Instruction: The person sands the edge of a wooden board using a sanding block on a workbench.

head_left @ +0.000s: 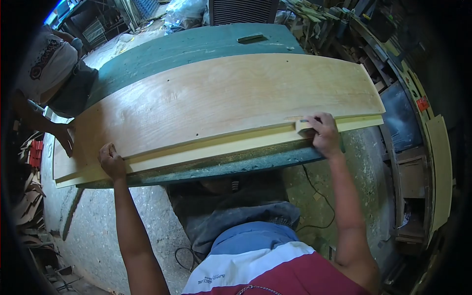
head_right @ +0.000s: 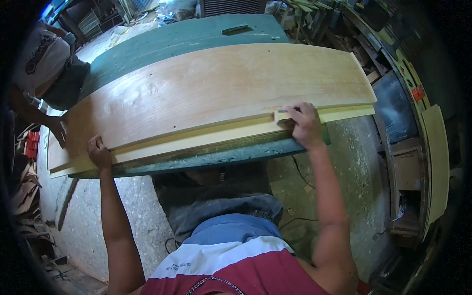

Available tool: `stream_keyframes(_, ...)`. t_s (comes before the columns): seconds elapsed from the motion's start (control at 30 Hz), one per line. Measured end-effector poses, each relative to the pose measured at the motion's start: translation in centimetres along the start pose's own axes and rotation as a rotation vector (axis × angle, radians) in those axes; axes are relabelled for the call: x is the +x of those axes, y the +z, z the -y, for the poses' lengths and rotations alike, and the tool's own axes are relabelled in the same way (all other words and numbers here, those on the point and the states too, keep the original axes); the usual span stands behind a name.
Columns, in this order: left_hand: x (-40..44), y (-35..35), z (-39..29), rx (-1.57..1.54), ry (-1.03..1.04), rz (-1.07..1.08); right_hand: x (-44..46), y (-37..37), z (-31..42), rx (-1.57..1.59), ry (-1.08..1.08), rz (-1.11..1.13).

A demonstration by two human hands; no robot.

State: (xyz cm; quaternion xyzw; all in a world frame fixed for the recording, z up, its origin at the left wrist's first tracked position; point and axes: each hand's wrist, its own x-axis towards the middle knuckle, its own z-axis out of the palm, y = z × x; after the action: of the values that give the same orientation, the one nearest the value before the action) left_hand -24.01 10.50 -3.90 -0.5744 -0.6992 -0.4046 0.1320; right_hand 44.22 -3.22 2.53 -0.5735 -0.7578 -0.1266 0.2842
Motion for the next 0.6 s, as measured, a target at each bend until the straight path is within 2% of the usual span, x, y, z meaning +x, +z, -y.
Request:
stream_keyframes(0.13, -0.1, 0.1, 0.0, 0.039, -0.003, 0.010, 0.3, 0.9, 0.9, -0.021, -0.055, -0.047)
stream_keyframes(0.23, 0.0, 0.1, -0.1, 0.056, 0.009, -0.003, 2.7, 3.6, 6.8, 0.152, -0.117, 0.040)
stream_keyframes(0.3, 0.0, 0.0, -0.1, 0.054, 0.025, -0.014, 4.0, 5.6, 11.9, 0.126, -0.066, 0.039)
stream_keyframes(0.43, -0.1, 0.2, -0.4, 0.000, 0.006, -0.003, 4.7, 7.2, 15.7, 0.168, -0.118, -0.042)
stream_keyframes(0.6, 0.0, 0.2, 0.2, -0.003, 0.016, -0.027, 4.3, 5.4, 11.8, 0.161, -0.067, 0.047)
